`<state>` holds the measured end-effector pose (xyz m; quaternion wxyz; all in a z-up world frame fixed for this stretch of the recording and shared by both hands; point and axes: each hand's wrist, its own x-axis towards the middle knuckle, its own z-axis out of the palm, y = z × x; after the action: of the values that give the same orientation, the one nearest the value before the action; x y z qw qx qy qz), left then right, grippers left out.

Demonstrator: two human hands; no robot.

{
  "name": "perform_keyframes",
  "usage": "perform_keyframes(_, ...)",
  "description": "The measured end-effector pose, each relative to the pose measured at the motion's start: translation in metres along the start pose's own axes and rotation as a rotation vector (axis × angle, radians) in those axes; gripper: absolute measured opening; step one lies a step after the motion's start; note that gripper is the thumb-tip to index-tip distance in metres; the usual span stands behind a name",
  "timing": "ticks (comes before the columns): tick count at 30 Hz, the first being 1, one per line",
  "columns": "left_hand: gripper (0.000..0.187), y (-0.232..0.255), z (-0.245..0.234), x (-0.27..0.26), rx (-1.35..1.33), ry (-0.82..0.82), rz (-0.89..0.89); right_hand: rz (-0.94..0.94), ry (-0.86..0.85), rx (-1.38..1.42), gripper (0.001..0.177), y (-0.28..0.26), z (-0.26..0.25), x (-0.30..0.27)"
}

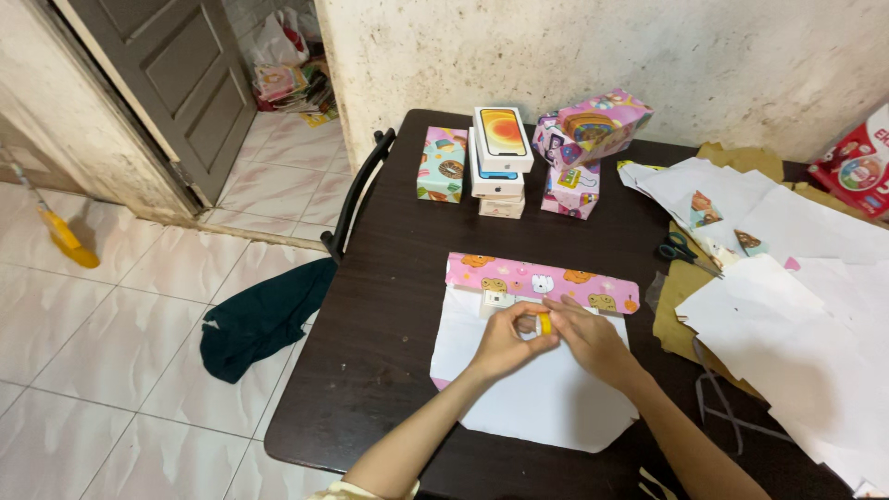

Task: The person wraps a small white box with pink patterned wrapping paper. They place the box on the paper, fold the paper around it, secure the folds with tape, and trim excess paper with scissors. The wrapped gift is left on the table.

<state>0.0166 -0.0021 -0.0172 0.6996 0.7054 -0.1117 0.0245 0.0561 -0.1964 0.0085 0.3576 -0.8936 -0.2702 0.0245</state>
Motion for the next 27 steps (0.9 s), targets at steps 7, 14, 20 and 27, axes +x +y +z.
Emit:
perform_keyframes(7, 0.048, -0.006, -0.001, 0.003, 0.047, 0.012, -0.018, 0.039, 0.033, 0.111, 0.038, 0.027, -0.01, 0.005)
perform_keyframes(14, 0.049, -0.007, 0.0, 0.0, 0.055, 0.01, 0.004, 0.279, 0.622, 0.175, 0.026, 0.181, -0.136, 0.087)
perform_keyframes(20, 0.052, -0.007, 0.005, -0.005, 0.045, 0.003, -0.039, 0.564, 0.473, -0.517, 0.045, 0.245, -0.126, 0.106)
perform_keyframes(27, 0.059, -0.013, 0.004, -0.002, -0.006, 0.002, -0.029, 0.497, 0.413, -0.593, 0.037, 0.244, -0.106, 0.093)
